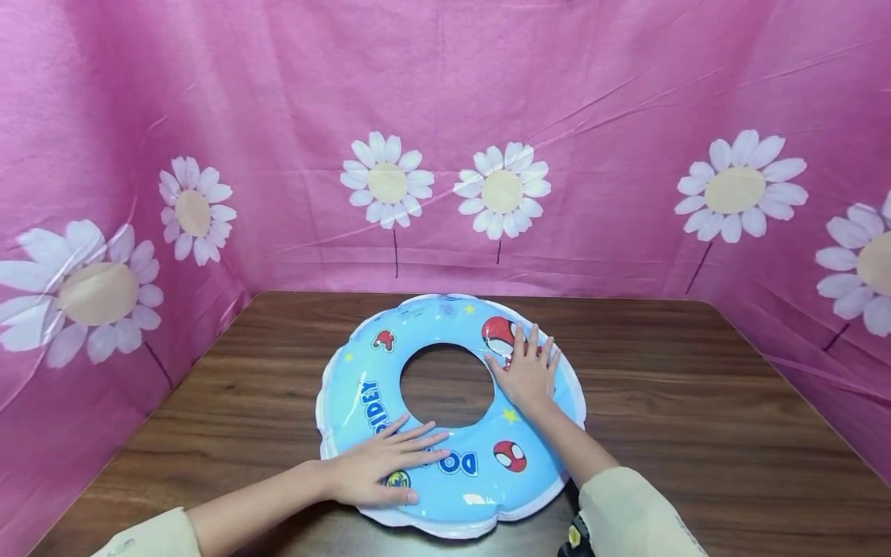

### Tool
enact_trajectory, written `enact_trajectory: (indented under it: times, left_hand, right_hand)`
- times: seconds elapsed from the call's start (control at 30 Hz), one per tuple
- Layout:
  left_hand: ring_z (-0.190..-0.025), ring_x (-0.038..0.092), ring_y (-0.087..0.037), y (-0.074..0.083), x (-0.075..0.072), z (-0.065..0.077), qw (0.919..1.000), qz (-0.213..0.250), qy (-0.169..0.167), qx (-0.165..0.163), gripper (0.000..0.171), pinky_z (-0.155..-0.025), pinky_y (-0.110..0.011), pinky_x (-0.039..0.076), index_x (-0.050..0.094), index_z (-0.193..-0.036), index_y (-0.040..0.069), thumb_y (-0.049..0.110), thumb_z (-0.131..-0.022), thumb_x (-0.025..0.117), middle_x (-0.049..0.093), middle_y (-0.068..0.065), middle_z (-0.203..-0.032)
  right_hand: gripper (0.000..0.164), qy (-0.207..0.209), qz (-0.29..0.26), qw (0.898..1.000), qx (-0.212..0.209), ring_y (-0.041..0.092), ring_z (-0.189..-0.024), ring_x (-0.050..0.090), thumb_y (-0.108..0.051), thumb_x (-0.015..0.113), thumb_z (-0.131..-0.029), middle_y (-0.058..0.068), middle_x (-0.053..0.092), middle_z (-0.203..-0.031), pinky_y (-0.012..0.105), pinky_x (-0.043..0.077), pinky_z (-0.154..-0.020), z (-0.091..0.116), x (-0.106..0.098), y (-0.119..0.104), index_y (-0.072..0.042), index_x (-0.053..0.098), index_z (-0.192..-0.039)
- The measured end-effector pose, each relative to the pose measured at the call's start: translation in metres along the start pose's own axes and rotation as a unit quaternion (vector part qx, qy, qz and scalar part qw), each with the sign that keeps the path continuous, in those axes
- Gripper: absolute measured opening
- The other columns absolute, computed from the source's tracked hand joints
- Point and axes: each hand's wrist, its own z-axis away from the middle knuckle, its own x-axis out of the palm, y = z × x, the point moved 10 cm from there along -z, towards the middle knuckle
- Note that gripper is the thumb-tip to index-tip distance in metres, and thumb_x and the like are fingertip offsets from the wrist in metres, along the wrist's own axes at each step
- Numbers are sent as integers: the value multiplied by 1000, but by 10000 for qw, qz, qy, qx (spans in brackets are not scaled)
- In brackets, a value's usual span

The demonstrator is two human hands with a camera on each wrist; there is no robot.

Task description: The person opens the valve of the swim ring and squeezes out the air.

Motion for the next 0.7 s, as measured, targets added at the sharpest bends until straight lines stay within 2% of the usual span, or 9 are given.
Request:
enact_trajectory:
  times: [0.1,0.17,0.23,0.27,0.3,0.37,0.47,0.57,0.7]
  left_hand:
    - [-137,10,-19,-8,-13,0,9895,1384,350,-236,59,-107,-47,7,21,-148,21,51,-97,27,18,3,-151]
    - [-135,17,-20,-17,-23,1,9641,2515,679,-517,57,-108,-43,10,22,-147,15,45,-99,25,24,-2,-149]
    - [-134,23,-20,-30,-37,5,9277,3446,1140,-875,53,-108,-40,13,22,-147,11,37,-101,26,29,-7,-146]
    - [-133,26,-20,-37,-44,7,9133,3672,1414,-1048,51,-107,-39,16,23,-146,9,33,-101,29,31,-8,-145]
    - [-132,28,-19,-45,-52,9,9095,3605,1659,-1241,51,-106,-38,19,24,-146,9,33,-101,30,34,-9,-144]
    - [-132,28,-23,-58,-69,12,9264,2734,2058,-1571,54,-106,-41,20,28,-145,7,33,-99,39,35,-11,-143]
    - [-135,20,-28,-81,-87,8,9472,570,2197,-2266,66,-106,-47,16,30,-144,7,43,-93,49,28,-13,-146]
    - [-136,8,-34,-107,-92,-3,9319,-1040,1888,-2917,82,-105,-54,6,24,-146,10,60,-86,48,16,-14,-150]
    - [-135,-4,-37,-139,-87,-10,9071,-1541,1551,-3598,94,-102,-59,-3,15,-149,15,71,-79,44,5,-12,-152]
  right_hand:
    - [91,-68,4,10000,57,52,-130,0,-61,44,-86,28,5,-148,59,-7,-101,0,1,2,-3,9,-147]
    - [91,-136,11,9999,67,52,-130,0,-62,43,-86,28,5,-147,59,-7,-101,0,1,2,-3,9,-147]
    - [92,-216,13,9997,77,52,-130,-1,-63,42,-86,28,5,-147,59,-8,-101,0,2,2,-3,9,-147]
    - [92,-254,22,9996,78,52,-130,-2,-63,42,-86,28,4,-147,59,-8,-101,0,3,2,-3,8,-147]
    - [92,-271,21,9996,75,52,-130,-2,-63,42,-86,28,4,-147,59,-8,-101,-1,2,1,-2,8,-147]
    - [92,-283,35,9996,68,52,-130,-2,-63,41,-86,28,4,-147,60,-7,-101,-1,1,2,-2,9,-147]
    - [92,-219,41,9997,39,53,-129,-1,-63,41,-86,29,5,-147,60,-6,-101,-1,-3,2,-1,10,-146]
    - [92,-196,15,9998,29,53,-129,-1,-63,41,-86,30,5,-146,60,-6,-101,-1,-5,2,0,10,-146]
    - [93,-239,-56,9997,53,53,-129,0,-62,43,-86,31,5,-146,60,-5,-101,0,-3,0,1,10,-146]
